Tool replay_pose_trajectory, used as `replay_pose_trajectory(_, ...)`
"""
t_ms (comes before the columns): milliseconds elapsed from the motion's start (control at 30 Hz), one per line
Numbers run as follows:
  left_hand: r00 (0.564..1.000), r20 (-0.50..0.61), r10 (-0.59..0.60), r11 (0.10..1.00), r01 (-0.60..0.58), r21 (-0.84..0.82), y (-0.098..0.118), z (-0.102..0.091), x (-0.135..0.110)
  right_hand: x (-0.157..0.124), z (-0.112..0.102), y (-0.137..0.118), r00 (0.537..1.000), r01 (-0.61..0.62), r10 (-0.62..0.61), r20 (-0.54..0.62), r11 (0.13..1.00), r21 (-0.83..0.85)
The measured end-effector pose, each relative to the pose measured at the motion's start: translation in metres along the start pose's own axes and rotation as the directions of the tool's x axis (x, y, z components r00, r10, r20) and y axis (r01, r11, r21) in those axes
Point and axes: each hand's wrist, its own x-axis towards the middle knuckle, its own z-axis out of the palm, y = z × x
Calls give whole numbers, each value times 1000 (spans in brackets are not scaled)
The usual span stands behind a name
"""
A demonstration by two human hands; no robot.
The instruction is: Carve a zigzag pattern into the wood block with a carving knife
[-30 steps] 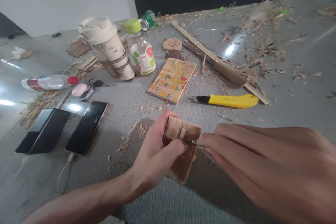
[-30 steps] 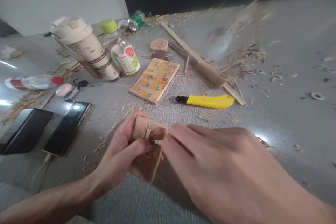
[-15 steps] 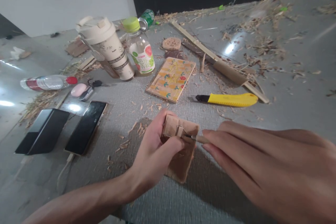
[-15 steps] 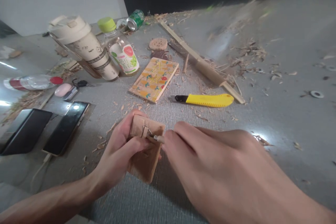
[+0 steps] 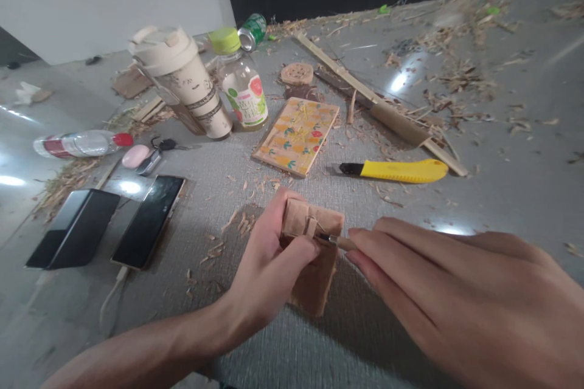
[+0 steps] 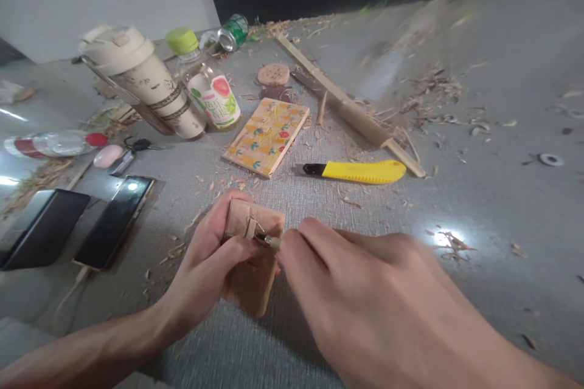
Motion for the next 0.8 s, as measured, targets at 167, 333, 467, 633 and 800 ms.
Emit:
replay_pose_trajectory(167,1000,2,-12,1000,12,-8,7,3,-1,7,1,-4,999,-25,27,-26,999,41)
replay_pose_trajectory(333,1000,-17,4,1000,-4,24,9,4,-1,7,1,-4,999,-37,38,-11,995,92)
replay_pose_trajectory(467,1000,-8,-8,1000,8,18,7,2,-1,2,2,1,999,-38,36,18,991,129)
replay_pose_trajectory(633,1000,-2,10,1000,-10,-13,3,0,0,-4,6,7,996,-89,87,22,965,246)
replay_pose_trajectory(800,999,-10,-40,996,39,-82,-2,0,1,-2,8,3,999,-48,46,22,994,99)
